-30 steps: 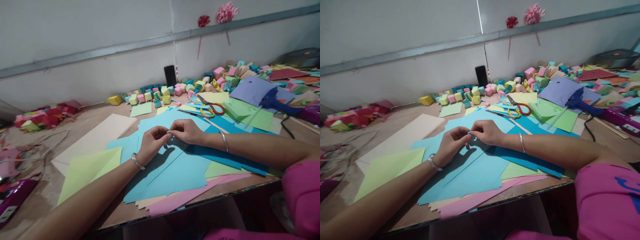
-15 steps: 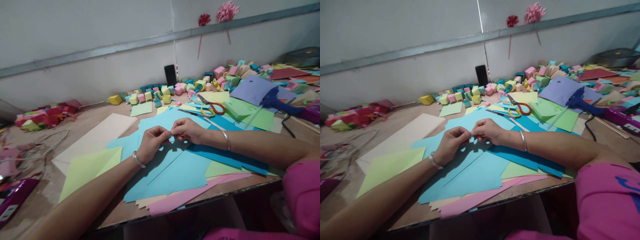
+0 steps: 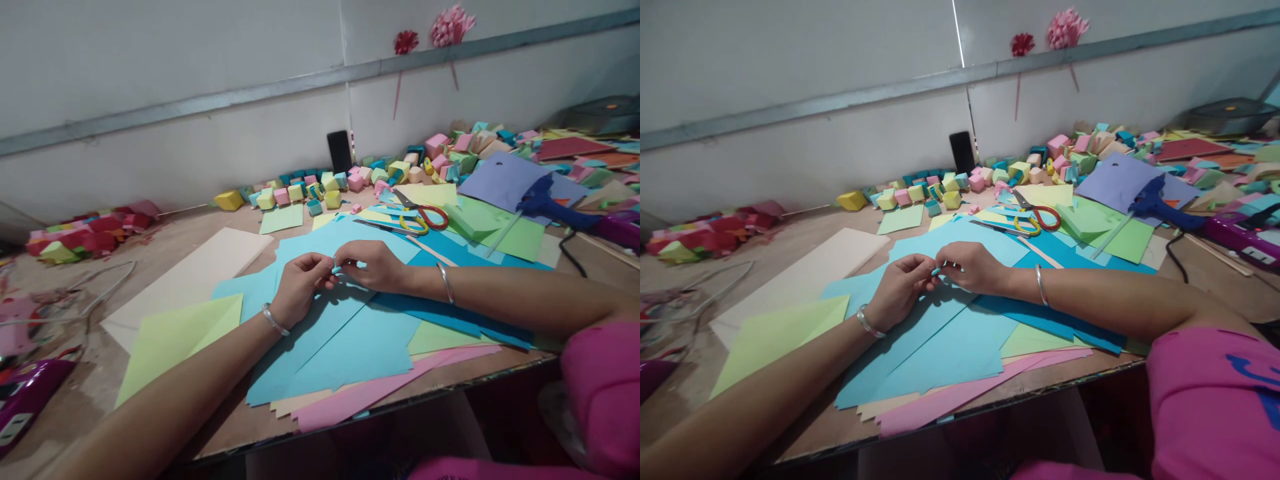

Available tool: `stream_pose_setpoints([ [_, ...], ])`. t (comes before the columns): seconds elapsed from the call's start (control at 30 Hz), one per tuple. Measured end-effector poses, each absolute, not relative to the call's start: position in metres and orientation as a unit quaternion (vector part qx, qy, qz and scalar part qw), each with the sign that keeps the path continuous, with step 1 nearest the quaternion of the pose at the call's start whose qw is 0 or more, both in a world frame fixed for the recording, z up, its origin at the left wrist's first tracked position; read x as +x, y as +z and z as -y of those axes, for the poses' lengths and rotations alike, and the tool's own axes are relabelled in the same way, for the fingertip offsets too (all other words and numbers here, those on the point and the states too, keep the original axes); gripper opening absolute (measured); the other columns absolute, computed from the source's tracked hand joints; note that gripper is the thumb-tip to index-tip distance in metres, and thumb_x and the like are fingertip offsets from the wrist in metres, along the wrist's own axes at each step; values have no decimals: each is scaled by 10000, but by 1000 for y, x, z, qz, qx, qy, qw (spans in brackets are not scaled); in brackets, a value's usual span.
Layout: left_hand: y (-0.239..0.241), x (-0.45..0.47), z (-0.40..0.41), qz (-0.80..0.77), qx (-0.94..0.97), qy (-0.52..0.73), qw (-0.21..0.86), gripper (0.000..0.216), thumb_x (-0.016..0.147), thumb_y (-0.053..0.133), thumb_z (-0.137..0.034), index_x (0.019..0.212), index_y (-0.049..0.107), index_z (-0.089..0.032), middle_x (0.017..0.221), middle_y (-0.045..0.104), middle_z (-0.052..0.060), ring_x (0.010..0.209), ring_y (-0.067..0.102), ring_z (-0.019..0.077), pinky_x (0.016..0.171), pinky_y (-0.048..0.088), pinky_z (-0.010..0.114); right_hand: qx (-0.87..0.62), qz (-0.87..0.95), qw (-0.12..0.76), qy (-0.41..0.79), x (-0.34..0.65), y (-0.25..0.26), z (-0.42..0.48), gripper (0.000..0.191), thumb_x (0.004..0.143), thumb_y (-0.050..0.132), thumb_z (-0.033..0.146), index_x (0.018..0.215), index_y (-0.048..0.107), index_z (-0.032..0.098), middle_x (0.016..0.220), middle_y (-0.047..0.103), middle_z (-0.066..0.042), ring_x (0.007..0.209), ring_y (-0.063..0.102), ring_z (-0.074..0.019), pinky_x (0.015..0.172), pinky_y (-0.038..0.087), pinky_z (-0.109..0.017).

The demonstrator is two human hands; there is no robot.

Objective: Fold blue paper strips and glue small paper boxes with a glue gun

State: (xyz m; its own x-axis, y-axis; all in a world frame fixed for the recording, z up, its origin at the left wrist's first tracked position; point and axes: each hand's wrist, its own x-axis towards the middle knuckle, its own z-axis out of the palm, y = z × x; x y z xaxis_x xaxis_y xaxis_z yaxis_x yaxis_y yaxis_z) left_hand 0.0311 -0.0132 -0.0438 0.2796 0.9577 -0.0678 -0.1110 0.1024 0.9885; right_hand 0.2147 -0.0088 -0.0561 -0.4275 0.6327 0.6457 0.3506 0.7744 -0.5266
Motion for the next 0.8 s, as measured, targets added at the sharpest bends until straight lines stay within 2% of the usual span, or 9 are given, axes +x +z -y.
stream_pose_setpoints([
  [0.23, -45, 30, 13, -398, 509, 421, 637, 289, 657, 843, -347, 758, 680, -131, 688, 689, 40, 578, 642, 115, 520, 539, 205, -351, 792, 442, 232, 214, -53, 12, 29, 851, 550, 176, 828, 566, 182, 719, 628, 7, 629, 549, -110, 606, 399, -236],
  [0.67, -49, 29, 12, -387, 546, 431, 605, 243, 729, 802, -341, 799, 710, -127, 712, 705, 45, 601, 655, 100, 536, 541, 167, -351, 754, 471, 294, 211, -58, 12, 55, 843, 536, 154, 835, 509, 201, 702, 583, 36, 619, 594, -109, 607, 440, -235],
  [0.8, -51, 29, 12, -380, 560, 437, 592, 214, 752, 783, -335, 807, 717, -139, 707, 705, 40, 603, 658, 103, 539, 543, 176, -364, 734, 481, 312, 209, -57, 13, 91, 835, 556, 168, 900, 506, 208, 726, 608, 35, 633, 614, -116, 623, 461, -243],
])
